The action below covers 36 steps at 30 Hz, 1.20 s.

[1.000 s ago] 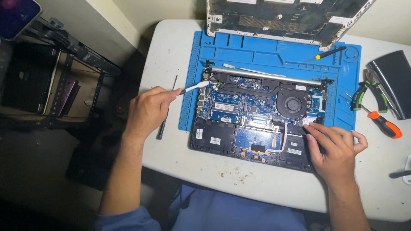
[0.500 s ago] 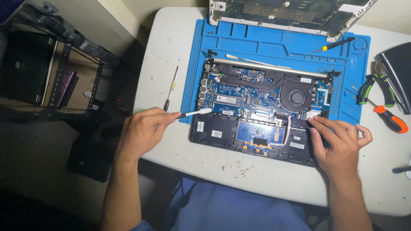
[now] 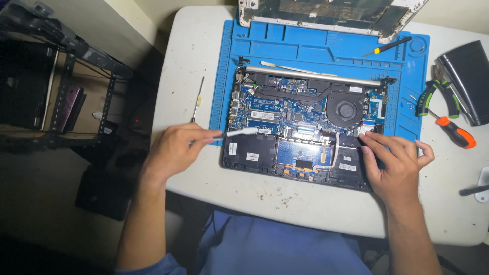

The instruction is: The person uses a screwdriver to remove screws from the internal components of a disassembled laptop. They then use a brush to clean the motherboard and other parts. Finally, the person places the laptop's back cover onto the chassis and closes the device.

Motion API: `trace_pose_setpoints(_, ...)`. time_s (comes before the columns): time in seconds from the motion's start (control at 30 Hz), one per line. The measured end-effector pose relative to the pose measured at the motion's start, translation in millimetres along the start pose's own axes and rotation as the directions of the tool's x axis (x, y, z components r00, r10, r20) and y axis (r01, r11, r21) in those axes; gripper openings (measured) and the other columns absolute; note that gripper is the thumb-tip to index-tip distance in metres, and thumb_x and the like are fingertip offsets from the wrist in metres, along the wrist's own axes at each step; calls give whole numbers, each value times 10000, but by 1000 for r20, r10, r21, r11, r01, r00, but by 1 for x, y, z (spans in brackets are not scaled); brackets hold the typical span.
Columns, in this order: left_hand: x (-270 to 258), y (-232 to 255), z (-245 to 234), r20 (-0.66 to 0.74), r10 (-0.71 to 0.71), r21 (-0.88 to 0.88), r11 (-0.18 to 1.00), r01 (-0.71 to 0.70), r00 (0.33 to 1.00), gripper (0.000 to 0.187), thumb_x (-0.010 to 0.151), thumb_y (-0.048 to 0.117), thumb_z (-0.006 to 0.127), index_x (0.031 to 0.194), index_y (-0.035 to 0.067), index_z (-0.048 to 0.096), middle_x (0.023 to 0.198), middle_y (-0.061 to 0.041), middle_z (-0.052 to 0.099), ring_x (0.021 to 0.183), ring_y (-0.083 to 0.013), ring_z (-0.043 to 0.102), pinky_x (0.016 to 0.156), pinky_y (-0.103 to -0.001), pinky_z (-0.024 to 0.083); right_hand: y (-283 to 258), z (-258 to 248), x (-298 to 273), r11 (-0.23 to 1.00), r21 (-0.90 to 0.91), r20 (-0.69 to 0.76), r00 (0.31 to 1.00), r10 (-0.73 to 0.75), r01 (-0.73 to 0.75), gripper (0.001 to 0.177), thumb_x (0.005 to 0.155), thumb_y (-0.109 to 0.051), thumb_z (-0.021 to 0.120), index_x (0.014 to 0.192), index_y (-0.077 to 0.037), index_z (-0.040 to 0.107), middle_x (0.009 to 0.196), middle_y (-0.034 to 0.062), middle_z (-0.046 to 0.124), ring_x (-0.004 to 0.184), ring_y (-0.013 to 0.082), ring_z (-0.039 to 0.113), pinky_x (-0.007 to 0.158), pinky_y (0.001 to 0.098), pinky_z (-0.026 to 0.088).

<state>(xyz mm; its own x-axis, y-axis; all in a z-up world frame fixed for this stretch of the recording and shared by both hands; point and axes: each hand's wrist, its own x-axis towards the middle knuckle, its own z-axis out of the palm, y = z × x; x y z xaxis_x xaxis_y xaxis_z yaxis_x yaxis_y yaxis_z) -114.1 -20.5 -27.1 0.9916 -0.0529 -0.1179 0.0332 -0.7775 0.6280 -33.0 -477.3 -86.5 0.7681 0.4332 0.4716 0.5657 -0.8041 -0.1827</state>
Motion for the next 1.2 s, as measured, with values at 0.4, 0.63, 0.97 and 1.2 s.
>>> trace_pose_setpoints(0.4, 44, 21, 6, -143, 122, 304, 950, -73, 982, 233, 975, 219, 706, 1167, 293, 815, 827, 49, 724, 710, -254, 663, 509, -462, 489, -4, -3, 5, 1000, 17, -4, 1000, -4, 4, 140, 1074, -157, 708, 1154, -165, 822, 1188, -36, 777, 1060, 212, 671, 1137, 394, 198)
trace_pose_setpoints(0.63, 53, 26, -6, -81, 152, 283, 951, -123, 985, 322, 940, 173, 705, 1189, 353, 800, 820, 71, 701, 677, -245, 625, 539, -448, 509, -3, -3, 4, 1000, 15, 2, 1000, 12, -12, 150, 1079, -156, 707, 1178, -186, 816, 1202, -51, 770, 1079, 207, 662, 1136, 401, 199)
trace_pose_setpoints(0.97, 34, 0, -4, -172, 395, 395, 867, -304, 903, 325, 897, 62, 776, 1099, 310, 836, 888, 36, 724, 747, -184, 649, 575, -383, 508, 0, -2, 6, 1000, 11, -7, 1000, 3, -3, 131, 1075, -154, 711, 1143, -170, 821, 1181, -44, 779, 1064, 210, 669, 1135, 403, 210)
trace_pose_setpoints(1.2, 34, 0, 1, -158, 339, 305, 910, -281, 928, 168, 926, 156, 783, 1042, 259, 846, 861, 6, 711, 738, -202, 643, 530, -400, 513, -1, -1, 4, 1000, 13, -13, 1000, -5, 5, 132, 1071, -154, 723, 1149, -180, 827, 1184, -52, 784, 1055, 206, 677, 1132, 386, 200)
